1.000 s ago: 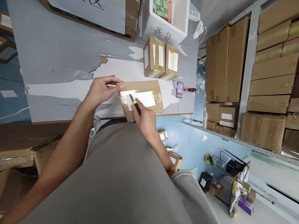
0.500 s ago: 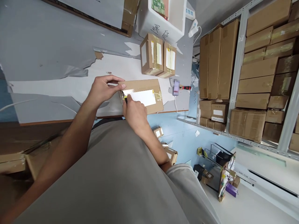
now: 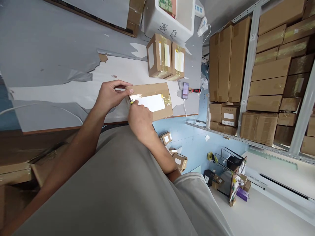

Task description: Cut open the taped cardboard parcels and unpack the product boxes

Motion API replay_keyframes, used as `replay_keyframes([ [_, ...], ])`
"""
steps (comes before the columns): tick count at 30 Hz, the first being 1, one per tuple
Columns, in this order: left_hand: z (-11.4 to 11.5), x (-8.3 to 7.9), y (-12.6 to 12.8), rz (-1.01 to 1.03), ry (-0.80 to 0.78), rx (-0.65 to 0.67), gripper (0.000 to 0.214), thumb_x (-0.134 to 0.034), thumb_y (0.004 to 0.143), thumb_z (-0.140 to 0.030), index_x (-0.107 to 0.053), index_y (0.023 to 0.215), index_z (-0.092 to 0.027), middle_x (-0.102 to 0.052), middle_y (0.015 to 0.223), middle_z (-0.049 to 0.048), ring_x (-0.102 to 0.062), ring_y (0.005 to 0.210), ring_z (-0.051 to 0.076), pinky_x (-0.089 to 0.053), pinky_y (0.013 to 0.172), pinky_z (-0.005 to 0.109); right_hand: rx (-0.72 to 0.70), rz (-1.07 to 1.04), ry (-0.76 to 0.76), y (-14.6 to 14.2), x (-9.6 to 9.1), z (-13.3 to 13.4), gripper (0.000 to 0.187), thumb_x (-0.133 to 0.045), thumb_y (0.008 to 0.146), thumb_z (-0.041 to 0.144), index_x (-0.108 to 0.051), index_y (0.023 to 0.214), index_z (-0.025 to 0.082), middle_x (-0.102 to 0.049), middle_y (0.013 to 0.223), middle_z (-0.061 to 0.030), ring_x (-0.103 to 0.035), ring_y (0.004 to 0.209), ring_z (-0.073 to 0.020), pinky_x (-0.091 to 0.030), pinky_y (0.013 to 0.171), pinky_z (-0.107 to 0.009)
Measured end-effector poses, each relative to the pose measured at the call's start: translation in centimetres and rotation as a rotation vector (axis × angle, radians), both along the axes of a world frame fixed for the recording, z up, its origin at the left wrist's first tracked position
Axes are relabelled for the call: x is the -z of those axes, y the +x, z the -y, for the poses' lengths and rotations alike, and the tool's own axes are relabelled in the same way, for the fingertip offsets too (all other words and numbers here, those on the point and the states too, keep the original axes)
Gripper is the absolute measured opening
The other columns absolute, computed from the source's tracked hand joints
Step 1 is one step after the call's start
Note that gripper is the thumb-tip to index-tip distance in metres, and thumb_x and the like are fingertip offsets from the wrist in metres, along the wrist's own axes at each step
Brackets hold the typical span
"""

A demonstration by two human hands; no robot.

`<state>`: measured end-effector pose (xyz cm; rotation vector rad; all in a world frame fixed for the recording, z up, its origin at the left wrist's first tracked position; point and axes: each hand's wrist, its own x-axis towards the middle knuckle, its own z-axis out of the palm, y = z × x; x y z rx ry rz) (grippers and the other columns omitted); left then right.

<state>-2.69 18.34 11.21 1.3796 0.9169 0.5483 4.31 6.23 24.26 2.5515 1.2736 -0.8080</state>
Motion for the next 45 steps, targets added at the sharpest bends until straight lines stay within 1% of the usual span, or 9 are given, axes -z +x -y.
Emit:
replay_keyframes([
  [8, 0.9, -0.2, 0.2, 0.010, -0.006, -0.049, 0.023, -0.092, 0.093, -0.041, -0.091, 0.111, -0.027, -0.092, 0.121, 0.0053, -0.085, 0.109, 0.030, -0.075, 0.107, 0.049, -0.040, 0.049, -0.060, -1.6, 0.1, 4.1, 0.045, -0.042, 0.120, 0.011, -0.082, 0.137, 0.015, -0.087, 0.104, -0.0251, -0.091, 0.104, -0.0386, -0.071, 0.084, -0.048],
  [15, 0.8, -0.4, -0.3, -0.013, 0.000, -0.040, 0.028, -0.091, 0.095, -0.048, -0.087, 0.110, -0.024, -0.089, 0.119, 0.0075, -0.083, 0.118, 0.030, -0.077, 0.101, 0.043, -0.038, -0.043, -0.082, -1.4, -1.7, 9.3, 0.048, -0.056, 0.122, 0.034, -0.072, 0.167, 0.024, -0.091, 0.103, -0.0195, -0.089, 0.092, -0.0390, -0.067, 0.082, -0.047],
  [20, 2.0, -0.1, -0.3, 0.000, 0.032, -0.128, 0.037, -0.091, 0.096, -0.056, -0.086, 0.112, -0.023, -0.089, 0.125, 0.0082, -0.083, 0.123, 0.030, -0.076, 0.104, 0.044, 0.146, 0.024, 0.114, 4.1, -3.5, 11.2, 0.052, -0.049, 0.127, 0.047, -0.070, 0.171, 0.029, -0.093, 0.111, -0.0132, -0.089, 0.095, -0.0368, -0.062, 0.086, -0.040],
  [24, 3.7, 0.4, 0.8, -0.009, 0.082, -0.279, 0.047, -0.086, 0.098, -0.055, -0.086, 0.128, -0.019, -0.089, 0.135, 0.0122, -0.084, 0.127, 0.029, -0.073, 0.110, 0.043, 0.333, 0.181, 0.175, 9.7, -2.3, 12.0, 0.053, -0.049, 0.127, 0.039, -0.068, 0.172, 0.020, -0.093, 0.123, -0.0178, -0.089, 0.105, -0.0367, -0.060, 0.092, -0.037],
  [28, 4.2, 0.8, 1.6, -0.069, 0.145, -0.342, 0.044, -0.077, 0.103, -0.039, -0.080, 0.140, -0.014, -0.086, 0.147, 0.0163, -0.083, 0.134, 0.029, -0.069, 0.119, 0.047, 0.380, 0.136, 0.162, 13.0, -0.8, 12.6, 0.055, -0.049, 0.126, 0.034, -0.065, 0.175, 0.018, -0.091, 0.133, -0.0192, -0.089, 0.114, -0.0364, -0.061, 0.097, -0.038],
  [33, 4.6, -2.1, 2.5, -0.328, 0.482, -0.294, 0.049, -0.077, 0.102, -0.034, -0.078, 0.148, -0.016, -0.076, 0.161, 0.0194, -0.070, 0.154, 0.040, -0.050, 0.140, 0.067, 0.361, -0.031, 0.216, 14.8, 0.3, 13.3, 0.055, -0.051, 0.124, 0.030, -0.063, 0.176, 0.018, -0.090, 0.140, -0.0181, -0.088, 0.125, -0.0349, -0.064, 0.103, -0.039],
  [38, 7.5, -5.4, 8.2, -0.308, 0.698, 0.050, 0.037, -0.068, 0.114, -0.044, -0.077, 0.147, -0.029, -0.070, 0.174, 0.0070, -0.051, 0.176, 0.035, -0.038, 0.150, 0.065, 0.308, -0.190, 0.304, 16.6, 0.9, 13.7, 0.054, -0.050, 0.125, 0.030, -0.062, 0.176, 0.019, -0.086, 0.153, -0.0161, -0.086, 0.133, -0.0323, -0.065, 0.111, -0.040],
  [41, 8.8, -4.8, 11.5, -0.357, 0.660, 0.125, 0.035, -0.061, 0.119, -0.047, -0.077, 0.146, -0.031, -0.067, 0.179, 0.0039, -0.046, 0.180, 0.033, -0.026, 0.155, 0.066, 0.261, -0.250, 0.314, 17.6, 1.2, 13.7, 0.056, -0.051, 0.124, 0.029, -0.060, 0.177, 0.017, -0.085, 0.154, -0.0168, -0.085, 0.134, -0.0333, -0.066, 0.114, -0.043],
  [45, 9.4, -3.2, 12.6, -0.401, 0.655, 0.107, 0.039, -0.057, 0.119, -0.048, -0.076, 0.149, -0.031, -0.065, 0.180, 0.0074, -0.043, 0.182, 0.037, -0.020, 0.155, 0.072, 0.146, -0.313, 0.350, 18.6, 1.5, 12.7, 0.058, -0.048, 0.124, 0.029, -0.057, 0.179, 0.017, -0.083, 0.155, -0.0174, -0.082, 0.139, -0.0326, -0.065, 0.118, -0.044],
])
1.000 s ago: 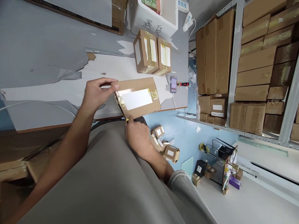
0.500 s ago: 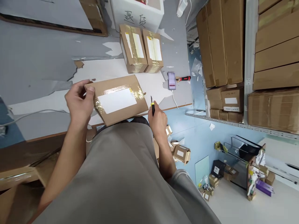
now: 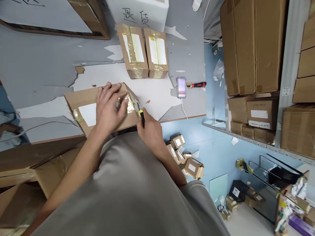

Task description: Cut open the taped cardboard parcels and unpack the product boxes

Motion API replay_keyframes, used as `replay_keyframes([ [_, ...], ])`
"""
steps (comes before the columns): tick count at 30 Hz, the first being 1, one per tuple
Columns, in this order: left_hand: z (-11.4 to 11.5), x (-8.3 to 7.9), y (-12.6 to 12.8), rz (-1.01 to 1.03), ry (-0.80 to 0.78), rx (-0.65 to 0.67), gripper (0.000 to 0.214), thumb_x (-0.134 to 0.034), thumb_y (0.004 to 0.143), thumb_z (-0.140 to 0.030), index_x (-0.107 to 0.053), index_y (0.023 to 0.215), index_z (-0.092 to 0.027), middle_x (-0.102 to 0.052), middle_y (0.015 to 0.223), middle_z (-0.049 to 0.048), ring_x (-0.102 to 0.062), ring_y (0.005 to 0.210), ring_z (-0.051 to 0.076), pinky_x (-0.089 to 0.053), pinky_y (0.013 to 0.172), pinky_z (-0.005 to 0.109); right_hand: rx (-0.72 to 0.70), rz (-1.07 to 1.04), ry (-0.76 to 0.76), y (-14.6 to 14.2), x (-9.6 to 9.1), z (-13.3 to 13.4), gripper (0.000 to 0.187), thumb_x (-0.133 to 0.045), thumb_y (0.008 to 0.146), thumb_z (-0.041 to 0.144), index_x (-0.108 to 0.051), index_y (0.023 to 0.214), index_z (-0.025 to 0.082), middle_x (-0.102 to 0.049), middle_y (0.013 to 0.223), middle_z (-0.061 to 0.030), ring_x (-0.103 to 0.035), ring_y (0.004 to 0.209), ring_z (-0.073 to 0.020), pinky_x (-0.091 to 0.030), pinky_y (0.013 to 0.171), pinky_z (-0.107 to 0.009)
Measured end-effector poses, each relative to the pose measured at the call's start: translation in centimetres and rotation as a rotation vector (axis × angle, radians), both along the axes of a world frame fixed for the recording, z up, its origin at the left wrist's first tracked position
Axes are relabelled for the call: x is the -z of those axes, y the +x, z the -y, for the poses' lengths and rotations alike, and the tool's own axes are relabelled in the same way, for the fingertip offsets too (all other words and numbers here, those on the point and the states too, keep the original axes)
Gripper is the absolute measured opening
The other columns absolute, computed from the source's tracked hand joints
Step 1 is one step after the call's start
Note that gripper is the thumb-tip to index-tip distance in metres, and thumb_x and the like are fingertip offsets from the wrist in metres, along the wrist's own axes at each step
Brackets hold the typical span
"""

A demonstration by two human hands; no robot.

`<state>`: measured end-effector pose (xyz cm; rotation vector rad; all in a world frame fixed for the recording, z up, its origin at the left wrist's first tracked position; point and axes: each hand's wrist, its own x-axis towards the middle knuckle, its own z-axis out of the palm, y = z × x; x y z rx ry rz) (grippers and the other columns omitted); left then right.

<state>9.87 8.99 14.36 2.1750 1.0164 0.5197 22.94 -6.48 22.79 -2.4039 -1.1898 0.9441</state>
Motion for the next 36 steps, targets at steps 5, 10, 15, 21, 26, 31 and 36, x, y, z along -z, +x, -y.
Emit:
replay_keyframes([
  [5, 0.2, 0.1, -0.6, -0.017, 0.014, -0.003, 0.043, -0.053, 0.121, -0.054, -0.075, 0.149, -0.030, -0.065, 0.181, 0.0093, -0.043, 0.182, 0.039, -0.023, 0.153, 0.075, -0.128, 0.012, -0.012, 0.8, 0.3, -3.2, 0.058, -0.043, 0.124, 0.028, -0.055, 0.180, 0.019, -0.079, 0.155, -0.0182, -0.080, 0.139, -0.0345, -0.065, 0.120, -0.049],
  [10, 0.1, 0.0, -0.4, -0.049, -0.032, -0.002, 0.056, -0.044, 0.123, -0.069, -0.074, 0.148, -0.029, -0.063, 0.183, 0.0029, -0.037, 0.185, 0.031, -0.017, 0.157, 0.067, -0.202, 0.051, -0.094, 1.3, -0.2, -5.8, 0.056, -0.040, 0.125, 0.027, -0.053, 0.178, 0.018, -0.076, 0.154, -0.0195, -0.081, 0.133, -0.0363, -0.066, 0.115, -0.051],
  [15, 0.1, 0.1, -0.4, -0.034, -0.022, -0.012, 0.053, -0.045, 0.123, -0.068, -0.074, 0.148, -0.031, -0.065, 0.181, 0.0032, -0.039, 0.184, 0.031, -0.017, 0.157, 0.066, -0.247, 0.084, -0.187, 1.0, -1.6, -6.9, 0.053, -0.040, 0.123, 0.022, -0.054, 0.173, 0.011, -0.077, 0.150, -0.0233, -0.083, 0.129, -0.0367, -0.068, 0.110, -0.050],
  [21, 0.5, -0.3, -0.3, 0.021, -0.041, -0.006, 0.043, -0.051, 0.122, -0.052, -0.073, 0.154, -0.034, -0.065, 0.181, 0.0069, -0.041, 0.183, 0.037, -0.015, 0.156, 0.072, -0.234, 0.136, -0.240, -0.1, -3.2, -8.8, 0.042, -0.038, 0.126, 0.018, -0.066, 0.154, 0.006, -0.084, 0.132, -0.0246, -0.086, 0.125, -0.0326, -0.067, 0.104, -0.040],
  [26, 0.9, -0.4, 0.0, 0.026, -0.065, -0.011, 0.046, -0.050, 0.121, -0.053, -0.073, 0.155, -0.034, -0.064, 0.182, 0.0064, -0.039, 0.184, 0.035, -0.013, 0.156, 0.069, -0.210, 0.134, -0.280, -0.8, -4.1, -7.2, 0.043, -0.046, 0.122, 0.011, -0.067, 0.159, 0.009, -0.088, 0.125, -0.0222, -0.088, 0.121, -0.0338, -0.069, 0.100, -0.041],
  [31, 1.4, -0.2, 0.2, 0.036, -0.048, -0.024, 0.043, -0.050, 0.122, -0.056, -0.076, 0.147, -0.033, -0.065, 0.181, 0.0053, -0.040, 0.184, 0.032, -0.014, 0.157, 0.065, -0.218, 0.141, -0.433, -1.8, -4.3, -2.7, 0.051, -0.049, 0.119, 0.014, -0.062, 0.169, 0.007, -0.088, 0.121, -0.0269, -0.089, 0.118, -0.0379, -0.070, 0.095, -0.043],
  [36, 1.7, -0.4, 0.3, 0.048, -0.102, -0.026, 0.045, -0.048, 0.122, -0.056, -0.074, 0.150, -0.032, -0.062, 0.184, 0.0051, -0.034, 0.187, 0.030, -0.008, 0.158, 0.064, -0.202, 0.124, -0.496, -2.2, -5.8, -1.4, 0.058, -0.051, 0.122, 0.019, -0.055, 0.180, 0.010, -0.089, 0.122, -0.0264, -0.089, 0.120, -0.0397, -0.069, 0.096, -0.046],
])
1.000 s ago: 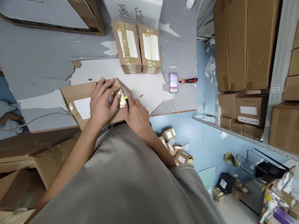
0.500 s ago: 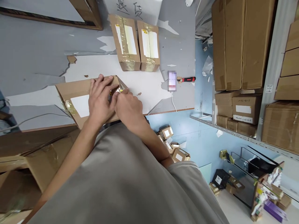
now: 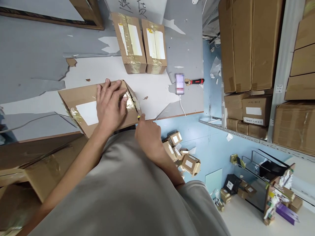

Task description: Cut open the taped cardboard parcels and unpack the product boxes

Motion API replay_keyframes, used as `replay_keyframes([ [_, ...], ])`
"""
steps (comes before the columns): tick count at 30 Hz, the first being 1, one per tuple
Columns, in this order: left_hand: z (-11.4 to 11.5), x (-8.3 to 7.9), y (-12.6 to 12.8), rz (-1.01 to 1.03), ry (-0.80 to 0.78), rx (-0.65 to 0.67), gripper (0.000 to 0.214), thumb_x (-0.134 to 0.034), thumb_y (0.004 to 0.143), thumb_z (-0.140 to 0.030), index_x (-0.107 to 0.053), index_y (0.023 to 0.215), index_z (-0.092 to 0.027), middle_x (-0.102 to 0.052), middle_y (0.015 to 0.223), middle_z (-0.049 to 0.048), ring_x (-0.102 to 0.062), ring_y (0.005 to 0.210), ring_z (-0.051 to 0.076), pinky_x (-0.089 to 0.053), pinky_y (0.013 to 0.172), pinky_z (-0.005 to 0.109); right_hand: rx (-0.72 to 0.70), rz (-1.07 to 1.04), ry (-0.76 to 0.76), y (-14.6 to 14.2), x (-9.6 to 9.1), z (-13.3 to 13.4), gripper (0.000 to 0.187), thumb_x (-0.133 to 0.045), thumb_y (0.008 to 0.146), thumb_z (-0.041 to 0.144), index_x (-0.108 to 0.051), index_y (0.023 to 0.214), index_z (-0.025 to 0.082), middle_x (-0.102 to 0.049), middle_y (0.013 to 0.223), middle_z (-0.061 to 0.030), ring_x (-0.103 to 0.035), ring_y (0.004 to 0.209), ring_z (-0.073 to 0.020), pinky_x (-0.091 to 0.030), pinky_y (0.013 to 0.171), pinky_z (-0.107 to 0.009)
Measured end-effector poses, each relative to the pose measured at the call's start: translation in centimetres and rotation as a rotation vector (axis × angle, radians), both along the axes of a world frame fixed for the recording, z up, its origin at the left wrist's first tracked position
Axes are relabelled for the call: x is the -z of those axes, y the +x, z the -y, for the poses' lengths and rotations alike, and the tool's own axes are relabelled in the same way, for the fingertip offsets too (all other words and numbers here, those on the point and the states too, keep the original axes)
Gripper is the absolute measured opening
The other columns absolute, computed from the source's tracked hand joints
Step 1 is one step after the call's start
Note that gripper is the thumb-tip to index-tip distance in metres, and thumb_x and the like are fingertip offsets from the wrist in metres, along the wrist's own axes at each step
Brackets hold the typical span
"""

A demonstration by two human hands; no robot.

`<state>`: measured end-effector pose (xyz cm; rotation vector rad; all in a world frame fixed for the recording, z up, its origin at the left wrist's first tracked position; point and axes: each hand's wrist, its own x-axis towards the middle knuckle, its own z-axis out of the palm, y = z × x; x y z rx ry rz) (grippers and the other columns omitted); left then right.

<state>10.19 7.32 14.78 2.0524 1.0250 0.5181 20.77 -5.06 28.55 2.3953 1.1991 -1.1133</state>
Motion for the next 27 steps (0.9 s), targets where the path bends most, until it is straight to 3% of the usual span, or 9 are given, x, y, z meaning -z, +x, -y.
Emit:
replay_keyframes([
  [5, 0.1, -0.2, 0.1, -0.028, 0.017, -0.007, 0.054, -0.042, 0.124, -0.062, -0.073, 0.150, -0.026, -0.062, 0.184, 0.0064, -0.034, 0.187, 0.028, -0.009, 0.158, 0.063, 0.046, -0.010, 0.172, 0.5, -0.6, -1.9, 0.067, -0.057, 0.123, 0.032, -0.044, 0.187, 0.019, -0.090, 0.120, -0.0192, -0.089, 0.109, -0.0390, -0.069, 0.099, -0.049],
  [9, 0.1, -0.3, -0.1, -0.036, 0.031, -0.017, 0.060, -0.038, 0.124, -0.069, -0.071, 0.151, -0.026, -0.063, 0.183, 0.0072, -0.034, 0.187, 0.028, -0.011, 0.157, 0.063, 0.068, -0.079, 0.304, 1.2, 2.4, -4.8, 0.068, -0.056, 0.125, 0.051, -0.044, 0.185, 0.020, -0.089, 0.122, -0.0151, -0.085, 0.110, -0.0354, -0.067, 0.101, -0.049],
  [13, 0.0, -0.1, -0.4, -0.014, 0.035, -0.018, 0.049, -0.046, 0.123, -0.062, -0.069, 0.155, -0.032, -0.063, 0.182, 0.0087, -0.038, 0.185, 0.032, -0.014, 0.157, 0.067, 0.066, -0.106, 0.337, 1.4, 4.5, -6.2, 0.056, -0.059, 0.125, 0.048, -0.054, 0.174, 0.021, -0.088, 0.132, -0.0145, -0.083, 0.121, -0.0340, -0.066, 0.106, -0.048],
  [15, -0.1, 0.0, -0.4, -0.019, 0.017, -0.025, 0.049, -0.047, 0.122, -0.062, -0.068, 0.157, -0.035, -0.062, 0.183, 0.0069, -0.036, 0.186, 0.032, -0.013, 0.157, 0.066, 0.067, -0.099, 0.309, 1.3, 4.0, -5.3, 0.051, -0.059, 0.124, 0.044, -0.060, 0.168, 0.017, -0.088, 0.129, -0.0190, -0.084, 0.118, -0.0368, -0.066, 0.105, -0.051],
  [18, -0.2, -0.1, -0.5, -0.036, 0.023, -0.040, 0.053, -0.046, 0.122, -0.066, -0.067, 0.157, -0.032, -0.063, 0.182, 0.0076, -0.039, 0.185, 0.031, -0.016, 0.157, 0.064, 0.015, -0.110, 0.157, 1.2, 1.5, -2.1, 0.051, -0.055, 0.123, 0.038, -0.063, 0.166, 0.013, -0.088, 0.115, -0.0230, -0.087, 0.104, -0.0404, -0.067, 0.092, -0.050],
  [20, -0.2, -0.5, -1.1, -0.063, 0.043, -0.077, 0.057, -0.044, 0.122, -0.069, -0.068, 0.155, -0.030, -0.064, 0.180, 0.0074, -0.041, 0.183, 0.032, -0.019, 0.156, 0.065, -0.048, -0.131, 0.041, 1.6, -0.1, 0.4, 0.051, -0.053, 0.123, 0.034, -0.063, 0.168, 0.014, -0.089, 0.108, -0.0214, -0.087, 0.098, -0.0396, -0.065, 0.086, -0.046],
  [22, 0.0, -0.8, -2.4, -0.115, 0.095, -0.185, 0.059, -0.043, 0.122, -0.071, -0.069, 0.153, -0.029, -0.063, 0.182, 0.0076, -0.039, 0.184, 0.036, -0.020, 0.154, 0.072, -0.071, -0.139, 0.029, 2.6, -0.8, 2.4, 0.049, -0.051, 0.123, 0.033, -0.065, 0.168, 0.019, -0.090, 0.105, -0.0165, -0.086, 0.094, -0.0360, -0.062, 0.084, -0.041],
  [24, 0.4, -0.8, -4.4, -0.176, 0.191, -0.351, 0.063, -0.045, 0.121, -0.071, -0.066, 0.157, -0.024, -0.056, 0.186, 0.0139, -0.036, 0.185, 0.042, -0.018, 0.151, 0.080, -0.026, -0.116, 0.108, 4.4, 0.2, 3.4, 0.042, -0.052, 0.125, 0.036, -0.070, 0.160, 0.024, -0.090, 0.105, -0.0118, -0.085, 0.092, -0.0327, -0.058, 0.083, -0.036],
  [27, 0.7, 0.3, -8.0, -0.238, 0.273, -0.558, 0.078, -0.056, 0.117, -0.072, -0.055, 0.168, -0.013, -0.045, 0.189, 0.0295, -0.035, 0.183, 0.047, -0.026, 0.148, 0.079, 0.109, -0.091, 0.244, 8.0, 5.6, 2.3, 0.032, -0.052, 0.126, 0.041, -0.076, 0.137, 0.023, -0.090, 0.108, -0.0109, -0.084, 0.095, -0.0302, -0.056, 0.086, -0.033],
])
